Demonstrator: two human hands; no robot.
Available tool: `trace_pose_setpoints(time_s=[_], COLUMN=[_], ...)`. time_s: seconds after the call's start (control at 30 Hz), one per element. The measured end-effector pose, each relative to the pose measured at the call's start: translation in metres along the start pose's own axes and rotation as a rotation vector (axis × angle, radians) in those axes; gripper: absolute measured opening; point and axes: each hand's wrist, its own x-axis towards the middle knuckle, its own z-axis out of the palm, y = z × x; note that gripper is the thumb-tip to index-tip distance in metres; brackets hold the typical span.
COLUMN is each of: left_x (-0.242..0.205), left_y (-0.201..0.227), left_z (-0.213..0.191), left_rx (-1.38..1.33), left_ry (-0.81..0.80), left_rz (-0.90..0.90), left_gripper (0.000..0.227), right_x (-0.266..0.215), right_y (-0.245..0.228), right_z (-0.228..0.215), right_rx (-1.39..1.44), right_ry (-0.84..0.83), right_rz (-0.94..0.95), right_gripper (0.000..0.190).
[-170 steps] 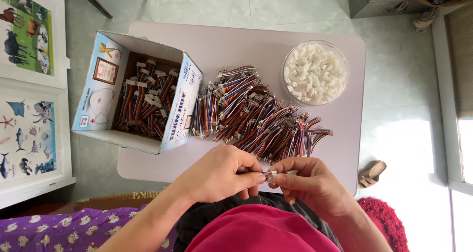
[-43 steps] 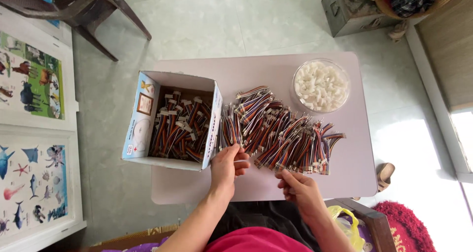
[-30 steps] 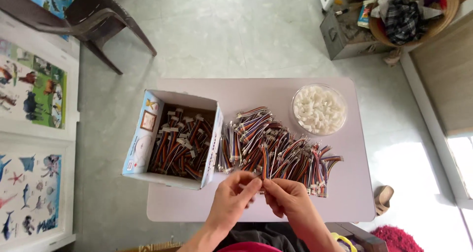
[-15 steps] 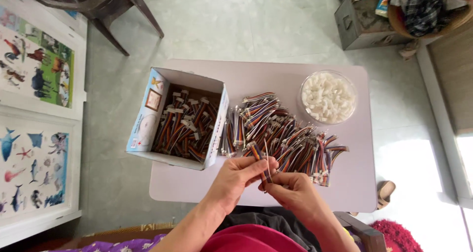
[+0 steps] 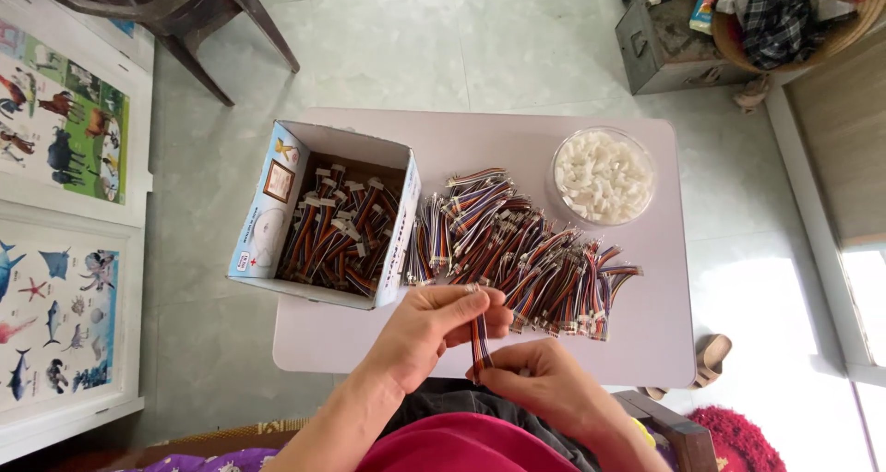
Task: Assembling wire bundles by attaching plastic connectors to the ends
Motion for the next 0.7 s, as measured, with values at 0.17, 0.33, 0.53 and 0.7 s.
trace_pose_setpoints(time_s=[0.17,0.33,0.53,0.7], left_x=[-0.016,-0.023,-0.028,-0.036], left_y=[0.001,0.004,0.006,0.002], left_z=[0.004,0.006,0.001,0.006], left_rx=[0.181,0.349,0.319,0.603], left_ry=[-0.174,-0.321,-0.247,-0.056], left_rz=[0.068,0.065,-0.017,0.23], left_gripper=[0.031,0.03,0.027,0.022], right_x=[-0.002,-0.001,0.003,0.015], right_y=[-0.001,-0.027,-0.023,-0.007], right_z=[-0.024,-0.006,0.011,0.018], right_rx=[0.131,0.226,0.07,0.394], right_ry=[0.103,0.196,0.441,0.43], right_rz=[-0.064,-0.179,-0.229,-0.253], right_gripper=[0.028,0.038,0.016,0.023])
